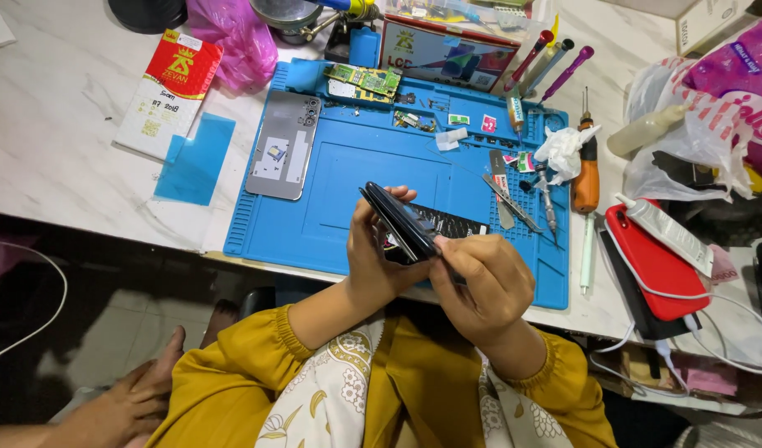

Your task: Repairing a mobile phone by applying adhesive and assembling internal components on a repair bench.

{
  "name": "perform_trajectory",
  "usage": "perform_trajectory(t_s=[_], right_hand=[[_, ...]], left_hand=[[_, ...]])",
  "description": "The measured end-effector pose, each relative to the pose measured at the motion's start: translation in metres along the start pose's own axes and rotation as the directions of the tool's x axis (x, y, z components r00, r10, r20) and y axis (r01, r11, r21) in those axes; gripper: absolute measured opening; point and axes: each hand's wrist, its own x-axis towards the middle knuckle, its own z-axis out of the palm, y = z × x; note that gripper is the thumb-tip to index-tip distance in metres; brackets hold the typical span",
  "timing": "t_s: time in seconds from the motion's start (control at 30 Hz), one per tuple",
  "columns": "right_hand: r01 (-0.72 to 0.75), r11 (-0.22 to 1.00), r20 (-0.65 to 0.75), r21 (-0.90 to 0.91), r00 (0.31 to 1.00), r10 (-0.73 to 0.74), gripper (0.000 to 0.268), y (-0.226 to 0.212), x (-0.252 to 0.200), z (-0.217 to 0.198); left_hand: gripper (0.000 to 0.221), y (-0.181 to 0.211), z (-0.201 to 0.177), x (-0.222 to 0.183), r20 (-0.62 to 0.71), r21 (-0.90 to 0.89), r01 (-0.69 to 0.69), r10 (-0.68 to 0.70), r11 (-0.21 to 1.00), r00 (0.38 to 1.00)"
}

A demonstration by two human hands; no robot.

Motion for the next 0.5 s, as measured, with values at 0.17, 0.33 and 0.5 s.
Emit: perform_trajectory(t_s=[0.17, 0.33, 0.5], right_hand=[[-0.011, 0.999, -0.041, 0.045, 0.999, 0.013, 0.005, -0.001, -0.008, -0.002], [-0.008, 0.995, -0.119, 0.104, 0.993, 0.02, 0.018, -0.001, -0.009, -0.004], [0.001, 0.995, -0.135, 0.102, 0.991, 0.013, 0.012, -0.002, -0.012, -0.006]], left_hand=[[0.093, 0.002, -0.008, 0.009, 0.018, 0.106, -0.138, 0.136, 0.985, 0.99], [0.092, 0.008, -0.014, 0.025, 0.045, 0.202, -0.301, 0.298, 0.932, 0.953], [0.081, 0.004, -0.018, 0.024, 0.111, 0.261, -0.388, 0.371, 0.884, 0.922]])
